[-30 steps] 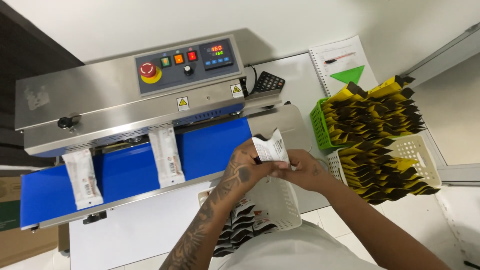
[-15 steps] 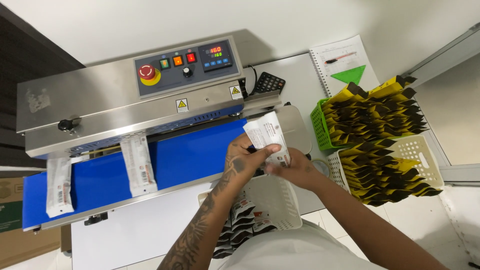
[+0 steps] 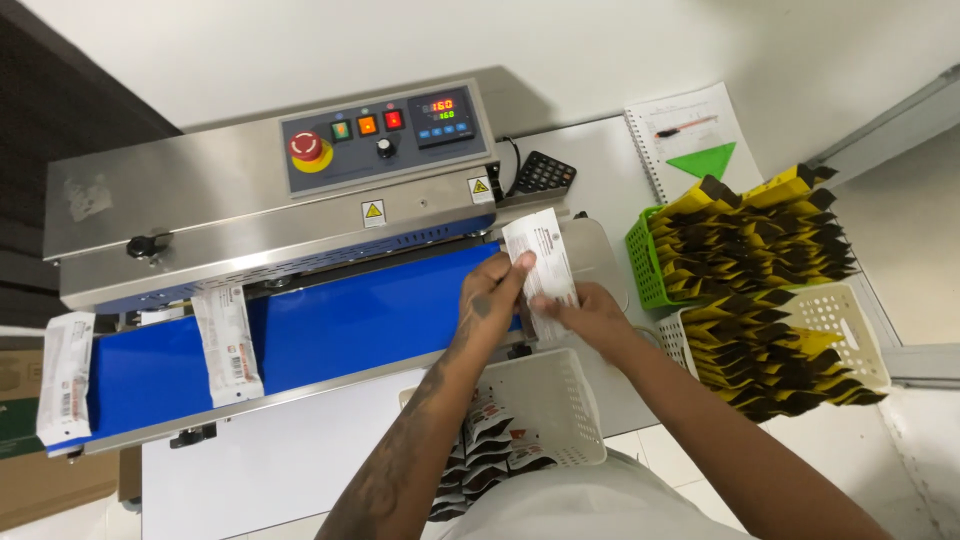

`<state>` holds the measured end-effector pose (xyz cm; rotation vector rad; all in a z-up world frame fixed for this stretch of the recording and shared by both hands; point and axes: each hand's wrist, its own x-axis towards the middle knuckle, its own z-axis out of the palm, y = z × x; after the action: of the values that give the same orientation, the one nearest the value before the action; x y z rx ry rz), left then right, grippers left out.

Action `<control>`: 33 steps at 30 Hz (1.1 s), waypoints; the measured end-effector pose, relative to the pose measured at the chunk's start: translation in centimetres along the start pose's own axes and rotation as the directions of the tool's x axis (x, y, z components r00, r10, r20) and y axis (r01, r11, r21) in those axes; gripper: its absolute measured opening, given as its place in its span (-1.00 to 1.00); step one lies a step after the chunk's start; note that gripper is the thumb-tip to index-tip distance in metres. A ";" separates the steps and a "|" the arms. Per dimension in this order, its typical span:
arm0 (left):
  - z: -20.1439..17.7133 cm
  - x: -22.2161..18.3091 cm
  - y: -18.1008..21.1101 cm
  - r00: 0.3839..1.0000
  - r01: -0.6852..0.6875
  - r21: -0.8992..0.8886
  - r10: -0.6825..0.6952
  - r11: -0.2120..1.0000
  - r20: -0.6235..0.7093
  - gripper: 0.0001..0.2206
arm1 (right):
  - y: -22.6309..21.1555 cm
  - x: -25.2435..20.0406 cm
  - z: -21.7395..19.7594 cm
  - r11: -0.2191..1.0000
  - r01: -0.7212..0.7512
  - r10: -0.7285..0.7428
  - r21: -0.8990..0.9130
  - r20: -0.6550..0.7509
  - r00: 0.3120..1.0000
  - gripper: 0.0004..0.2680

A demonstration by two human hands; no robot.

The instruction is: The person places white packets into a heat-sealing machine, seals them, and moves them along a conveyor belt. They then use a calculator and write on a notebook, likely recording counts or batch information.

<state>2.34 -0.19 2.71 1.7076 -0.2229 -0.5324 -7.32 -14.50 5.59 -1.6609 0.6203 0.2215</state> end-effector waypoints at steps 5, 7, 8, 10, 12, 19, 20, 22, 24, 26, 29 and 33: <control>1.7 4.0 -3.4 0.970 0.174 -0.088 -0.187 0.981 -0.157 -0.69 | 1.0 6.7 0.8 0.980 0.094 -0.046 0.174 -0.258 0.965 -0.61; 2.0 4.5 -3.3 0.946 0.203 -0.172 -0.239 0.964 -0.220 -0.64 | 2.5 9.7 0.9 0.949 0.138 -0.048 0.285 -0.302 0.952 -0.72; 2.1 4.5 -3.1 0.939 0.215 -0.253 -0.271 0.943 -0.211 -0.66 | 2.7 10.6 1.0 0.937 0.132 -0.027 0.324 -0.308 0.951 -0.74; 2.2 5.0 -3.7 0.931 0.228 -0.333 -0.305 0.915 -0.199 -0.66 | 2.6 11.5 1.4 0.924 0.124 -0.005 0.362 -0.313 0.950 -0.77; 2.2 6.1 -5.2 0.909 0.251 -0.327 -0.338 0.911 -0.243 -0.67 | 1.9 11.4 2.0 0.913 0.097 0.046 0.396 -0.336 0.941 -0.77; -1.1 5.1 -4.2 0.878 0.271 -0.315 -0.368 0.909 -0.307 -0.63 | 0.3 9.1 3.7 0.925 0.124 0.024 0.359 -0.380 0.925 -0.78; -1.5 4.9 -4.3 0.881 0.262 -0.299 -0.354 0.917 -0.313 -0.63 | 0.8 8.3 3.7 0.959 0.188 -0.086 0.211 -0.415 0.906 -0.81; -2.7 4.2 -4.1 0.876 0.257 -0.286 -0.348 0.923 -0.335 -0.63 | 3.5 7.0 4.3 0.968 0.244 -0.199 0.060 -0.414 0.888 -0.85; -3.9 3.6 -3.3 0.894 0.235 -0.339 -0.340 0.911 -0.294 -0.66 | 7.7 5.8 4.7 0.718 0.695 -0.669 -0.036 0.240 0.704 -0.93; -5.0 0.9 -1.4 0.882 0.183 -0.389 -0.326 0.903 -0.340 -0.65 | 5.4 1.0 5.5 0.588 0.779 -0.639 -0.218 0.465 0.613 -0.89; -6.3 -3.1 -0.5 0.873 0.090 -0.280 -0.211 0.956 -0.439 -0.64 | 6.1 -1.5 6.1 0.402 0.875 -0.571 -0.270 0.673 0.470 -0.87; -7.7 -6.9 -2.0 0.975 -0.106 -0.040 0.097 0.994 -0.198 -0.60 | 8.6 -1.1 6.6 0.520 0.835 -0.682 -0.181 0.500 0.534 -0.95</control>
<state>-0.39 10.02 3.24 1.6771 -0.1525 -0.2893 -11.34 -8.46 -2.48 -2.0670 -0.5585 -0.0159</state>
